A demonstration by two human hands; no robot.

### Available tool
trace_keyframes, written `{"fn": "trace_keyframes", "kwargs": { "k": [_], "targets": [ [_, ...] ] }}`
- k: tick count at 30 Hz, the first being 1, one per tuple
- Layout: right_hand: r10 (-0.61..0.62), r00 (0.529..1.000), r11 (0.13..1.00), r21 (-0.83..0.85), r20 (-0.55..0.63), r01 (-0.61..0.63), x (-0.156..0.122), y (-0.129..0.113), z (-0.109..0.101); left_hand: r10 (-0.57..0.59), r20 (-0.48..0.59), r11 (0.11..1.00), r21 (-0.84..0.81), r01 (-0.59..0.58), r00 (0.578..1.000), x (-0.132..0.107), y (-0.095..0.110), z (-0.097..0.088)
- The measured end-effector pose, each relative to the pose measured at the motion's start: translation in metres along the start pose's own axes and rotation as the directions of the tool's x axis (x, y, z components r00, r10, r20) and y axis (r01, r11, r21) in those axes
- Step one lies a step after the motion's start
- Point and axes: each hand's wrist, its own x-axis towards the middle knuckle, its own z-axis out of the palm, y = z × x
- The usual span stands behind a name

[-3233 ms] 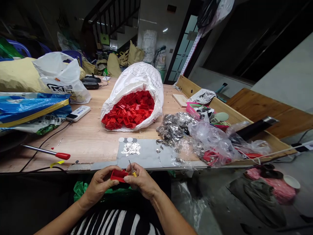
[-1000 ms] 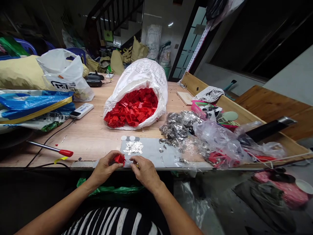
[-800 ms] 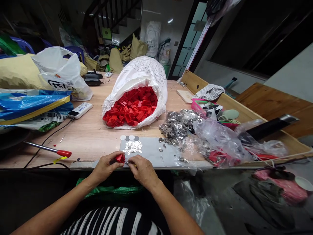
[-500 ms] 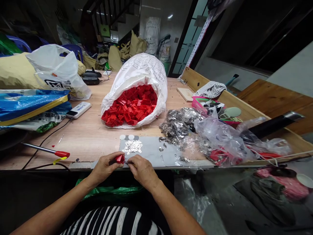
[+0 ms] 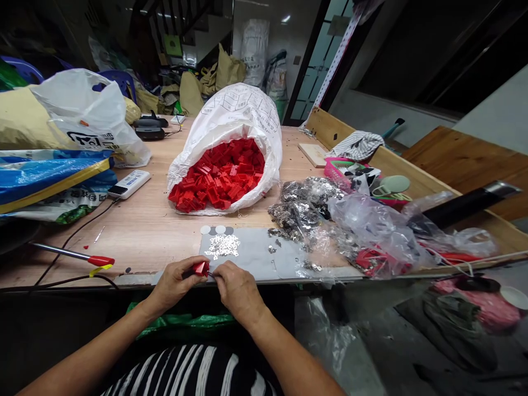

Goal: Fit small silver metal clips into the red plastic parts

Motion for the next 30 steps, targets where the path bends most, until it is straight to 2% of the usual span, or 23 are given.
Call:
{"fn": "trace_keyframes", "kwargs": {
  "k": [4, 9, 15, 21, 23, 25, 28, 30],
  "targets": [
    [0.127, 0.991, 0.982, -0.139, -0.028, -0.13, 0.0, -0.017, 0.003, 0.005, 0.022, 1.0, 0.009, -0.005, 1.0, 0.001, 0.0, 0.001],
    [0.09, 0.996, 0.98, -0.177, 0.001, -0.088, -0.004, -0.016, 0.003, 0.007, 0.012, 1.0, -0.025, -0.007, 1.0, -0.002, 0.001, 0.002],
    [0.007, 1.0, 0.998, 0.055, -0.02, -0.005, -0.015, -0.001, -0.006, 0.005, -0.036, 0.993, -0.117, -0.009, 0.999, -0.013, 0.01, -0.001],
    [0.034, 0.997, 0.966, 0.255, 0.074, -0.052, -0.022, -0.005, -0.018, -0.079, -0.097, 0.942, -0.334, 0.043, 0.992, -0.022, 0.024, -0.003],
    [0.014, 0.994, 0.949, 0.311, 0.108, -0.048, -0.022, -0.011, -0.02, -0.169, -0.086, 0.875, -0.471, 0.109, 0.982, -0.023, 0.03, -0.002],
    [-0.013, 0.991, 0.937, 0.349, 0.135, -0.035, -0.022, -0.015, -0.02, -0.281, -0.035, 0.738, -0.646, 0.193, 0.959, -0.024, 0.037, -0.002],
    [-0.036, 0.988, 0.929, 0.369, 0.148, -0.021, -0.021, -0.021, -0.018, -0.38, 0.132, 0.411, -0.863, 0.295, 0.915, -0.026, 0.045, -0.002],
    [-0.045, 0.99, 0.929, 0.37, 0.137, -0.009, -0.019, -0.024, -0.017, -0.396, 0.232, 0.206, -0.92, 0.332, 0.888, -0.028, 0.047, -0.001]
  ]
}}
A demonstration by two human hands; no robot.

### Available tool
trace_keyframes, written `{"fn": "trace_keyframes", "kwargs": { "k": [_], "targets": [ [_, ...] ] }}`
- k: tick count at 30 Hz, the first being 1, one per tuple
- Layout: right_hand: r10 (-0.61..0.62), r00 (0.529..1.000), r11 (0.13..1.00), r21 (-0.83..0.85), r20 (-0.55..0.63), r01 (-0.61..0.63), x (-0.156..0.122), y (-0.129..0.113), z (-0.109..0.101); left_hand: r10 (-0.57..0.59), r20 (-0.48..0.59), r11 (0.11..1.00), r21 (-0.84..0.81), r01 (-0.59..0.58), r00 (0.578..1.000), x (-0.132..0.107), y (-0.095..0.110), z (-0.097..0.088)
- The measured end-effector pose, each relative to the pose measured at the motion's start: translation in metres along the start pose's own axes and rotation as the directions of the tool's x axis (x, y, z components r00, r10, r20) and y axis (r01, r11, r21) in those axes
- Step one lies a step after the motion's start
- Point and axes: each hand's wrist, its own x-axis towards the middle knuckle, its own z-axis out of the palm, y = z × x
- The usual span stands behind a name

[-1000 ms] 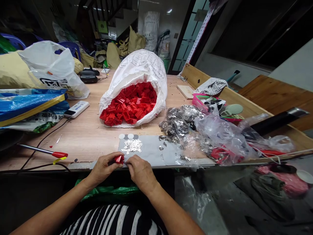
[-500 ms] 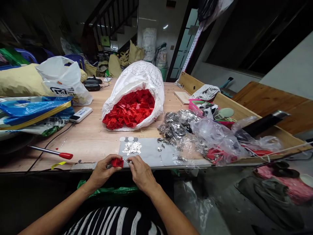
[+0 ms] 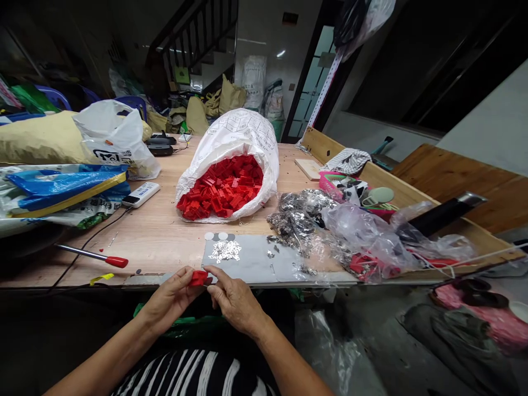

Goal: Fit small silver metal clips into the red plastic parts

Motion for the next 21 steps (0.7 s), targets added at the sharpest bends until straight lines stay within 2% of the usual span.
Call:
{"fn": "trace_keyframes", "kwargs": {
  "k": [3, 8, 16, 21],
  "targets": [
    [-0.013, 1.0, 1.0, -0.01, -0.017, 0.013, 0.002, -0.002, 0.001, -0.083, -0.021, 0.986, -0.146, 0.079, 0.996, -0.002, -0.002, 0.0],
    [-0.029, 0.999, 1.0, -0.004, -0.041, 0.029, 0.002, -0.004, 0.0, -0.119, -0.058, 0.965, -0.24, 0.102, 0.991, -0.005, -0.006, 0.003],
    [-0.037, 0.998, 0.997, -0.068, -0.046, 0.034, 0.003, -0.006, -0.002, -0.146, -0.124, 0.948, -0.302, 0.104, 0.981, -0.005, -0.009, 0.009],
    [-0.071, 0.99, 0.996, -0.07, -0.122, 0.062, 0.006, -0.003, 0.002, -0.125, -0.077, 0.951, -0.293, 0.098, 0.989, -0.005, -0.012, 0.004]
  ]
}}
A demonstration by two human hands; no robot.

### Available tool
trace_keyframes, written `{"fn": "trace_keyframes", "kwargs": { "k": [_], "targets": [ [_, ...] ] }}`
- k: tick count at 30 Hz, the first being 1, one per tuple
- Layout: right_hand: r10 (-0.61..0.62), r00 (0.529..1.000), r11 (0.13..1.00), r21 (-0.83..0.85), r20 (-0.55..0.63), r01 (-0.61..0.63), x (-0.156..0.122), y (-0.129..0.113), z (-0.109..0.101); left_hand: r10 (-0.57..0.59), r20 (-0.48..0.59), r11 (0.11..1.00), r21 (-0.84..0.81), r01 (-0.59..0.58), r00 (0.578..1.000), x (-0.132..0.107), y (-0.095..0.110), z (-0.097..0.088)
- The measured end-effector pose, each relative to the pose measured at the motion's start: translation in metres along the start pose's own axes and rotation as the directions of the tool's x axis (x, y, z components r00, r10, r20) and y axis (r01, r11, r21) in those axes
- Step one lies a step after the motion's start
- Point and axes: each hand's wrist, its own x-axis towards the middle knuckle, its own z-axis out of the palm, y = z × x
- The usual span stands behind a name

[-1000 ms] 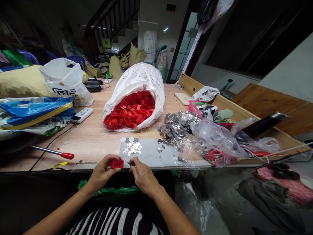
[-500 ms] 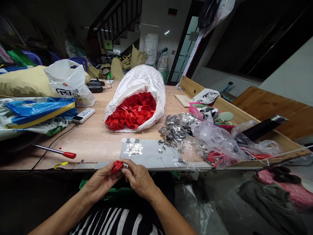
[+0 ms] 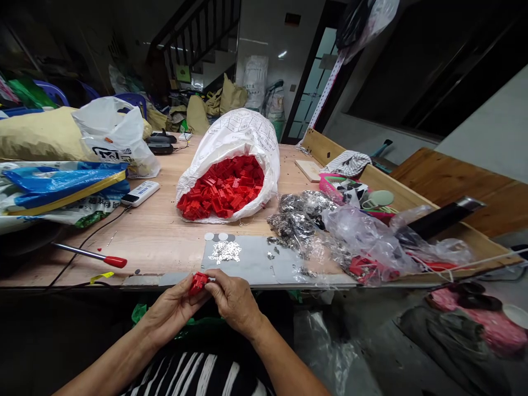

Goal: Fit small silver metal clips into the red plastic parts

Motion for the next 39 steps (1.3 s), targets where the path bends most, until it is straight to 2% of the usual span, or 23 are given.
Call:
{"fn": "trace_keyframes", "kwargs": {
  "k": [3, 6, 8, 11, 13, 16, 18, 20, 24, 28, 32, 34, 36, 39],
  "targets": [
    [0.01, 1.0, 0.999, 0.053, -0.021, -0.009, 0.003, 0.007, 0.004, -0.045, 0.043, 0.995, 0.089, 0.041, 0.998, -0.001, 0.0, -0.006],
    [0.064, 0.997, 0.996, 0.071, -0.041, -0.061, 0.01, 0.019, 0.003, -0.036, 0.048, 0.945, 0.326, 0.019, 0.998, -0.001, -0.001, -0.014],
    [0.08, 0.993, 0.997, 0.021, -0.082, -0.078, 0.02, 0.027, -0.003, 0.015, 0.049, 0.861, 0.507, -0.038, 0.999, 0.001, -0.002, -0.022],
    [0.042, 0.986, 0.979, -0.19, -0.159, -0.073, 0.043, 0.038, -0.016, 0.063, 0.09, 0.686, 0.72, -0.108, 0.994, 0.006, -0.004, -0.04],
    [0.052, 0.983, 0.923, -0.367, -0.175, -0.115, 0.063, 0.044, -0.025, 0.085, 0.127, 0.536, 0.83, -0.153, 0.988, 0.01, -0.004, -0.052],
    [0.112, 0.975, 0.773, -0.601, -0.191, -0.206, 0.095, 0.051, -0.033, 0.127, 0.154, 0.345, 0.919, -0.189, 0.98, 0.011, -0.001, -0.062],
    [0.127, 0.973, 0.695, -0.682, -0.195, -0.227, 0.115, 0.054, -0.035, 0.13, 0.151, 0.281, 0.942, -0.182, 0.98, 0.01, 0.001, -0.064],
    [0.128, 0.972, 0.676, -0.701, -0.195, -0.229, 0.132, 0.056, -0.037, 0.113, 0.15, 0.26, 0.95, -0.175, 0.982, 0.009, 0.004, -0.064],
    [0.094, 0.979, 0.713, -0.674, -0.18, -0.192, 0.149, 0.057, -0.045, 0.083, 0.166, 0.324, 0.928, -0.184, 0.983, 0.009, 0.005, -0.064],
    [0.034, 0.986, 0.793, -0.596, -0.166, -0.127, 0.137, 0.05, -0.053, 0.034, 0.147, 0.479, 0.866, -0.146, 0.988, 0.007, 0.008, -0.056],
    [-0.029, 0.997, 0.894, -0.448, -0.065, -0.003, 0.098, 0.033, -0.048, -0.072, 0.049, 0.774, 0.633, 0.024, 0.996, 0.002, 0.016, -0.036],
    [-0.111, 0.993, 0.966, -0.228, 0.051, 0.119, 0.073, 0.024, -0.039, -0.112, 0.036, 0.878, 0.472, 0.082, 0.993, 0.001, 0.02, -0.026],
    [-0.192, 0.971, 0.972, -0.107, 0.143, 0.208, 0.049, 0.014, -0.03, -0.174, 0.041, 0.917, 0.372, 0.147, 0.984, 0.001, 0.022, -0.019],
    [-0.202, 0.962, 0.967, -0.121, 0.182, 0.226, 0.022, 0.005, -0.02, -0.265, 0.052, 0.912, 0.336, 0.233, 0.963, 0.001, 0.018, -0.015]
  ]
}}
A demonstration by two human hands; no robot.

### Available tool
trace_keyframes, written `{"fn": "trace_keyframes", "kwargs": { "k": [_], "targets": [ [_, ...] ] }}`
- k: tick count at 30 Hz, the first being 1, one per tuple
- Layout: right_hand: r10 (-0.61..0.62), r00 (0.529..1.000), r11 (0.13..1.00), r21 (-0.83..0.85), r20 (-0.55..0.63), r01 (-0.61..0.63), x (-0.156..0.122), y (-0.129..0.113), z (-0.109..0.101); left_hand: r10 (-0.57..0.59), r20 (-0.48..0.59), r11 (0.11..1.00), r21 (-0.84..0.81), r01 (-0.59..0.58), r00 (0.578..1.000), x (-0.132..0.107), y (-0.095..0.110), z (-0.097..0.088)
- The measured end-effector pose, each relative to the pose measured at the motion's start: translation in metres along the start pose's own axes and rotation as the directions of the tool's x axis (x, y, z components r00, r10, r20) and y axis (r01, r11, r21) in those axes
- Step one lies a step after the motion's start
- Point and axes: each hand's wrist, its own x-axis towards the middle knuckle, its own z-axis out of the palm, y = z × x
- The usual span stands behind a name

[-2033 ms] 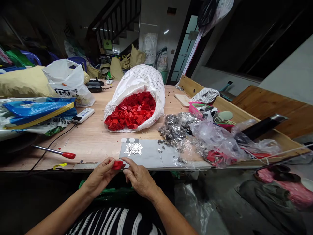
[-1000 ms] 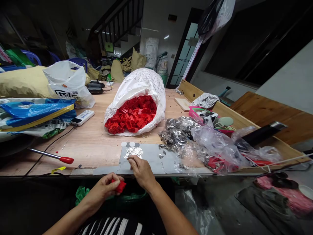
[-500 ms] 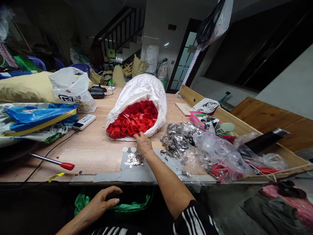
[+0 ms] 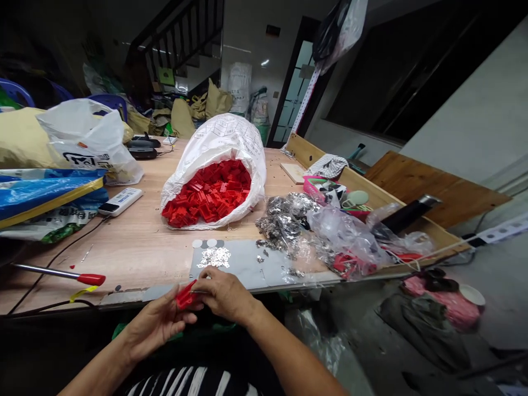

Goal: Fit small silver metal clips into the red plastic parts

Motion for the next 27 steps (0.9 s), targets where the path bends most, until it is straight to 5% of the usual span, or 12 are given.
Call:
{"fn": "trace_keyframes", "kwargs": {
  "k": [5, 9, 10, 13, 20, 27],
  "targets": [
    [0.231, 0.969, 0.962, 0.172, -0.092, -0.213, -0.028, 0.011, -0.005, -0.039, -0.014, 0.999, 0.009, 0.039, 0.999, -0.002, -0.01, 0.008],
    [0.44, 0.764, 0.831, -0.109, -0.472, -0.546, -0.051, 0.051, -0.025, -0.014, -0.034, 1.0, -0.013, 0.014, 0.999, -0.003, -0.012, 0.009],
    [0.476, 0.705, 0.734, -0.205, -0.526, -0.648, -0.056, 0.061, -0.03, -0.012, -0.052, 1.0, -0.021, 0.011, 0.999, -0.003, -0.012, 0.008],
    [0.51, 0.625, 0.615, -0.258, -0.591, -0.745, -0.065, 0.083, -0.043, -0.016, -0.112, 1.0, -0.023, 0.013, 0.994, -0.002, -0.013, 0.007],
    [0.535, 0.586, 0.565, -0.258, -0.608, -0.784, -0.05, 0.105, -0.056, 0.033, -0.149, 0.999, 0.048, -0.026, 0.988, -0.004, -0.014, 0.018],
    [0.562, 0.583, 0.657, -0.11, -0.587, -0.745, -0.046, 0.112, -0.063, 0.117, -0.132, 0.993, 0.016, -0.116, 0.984, -0.005, -0.007, 0.013]
  ]
}}
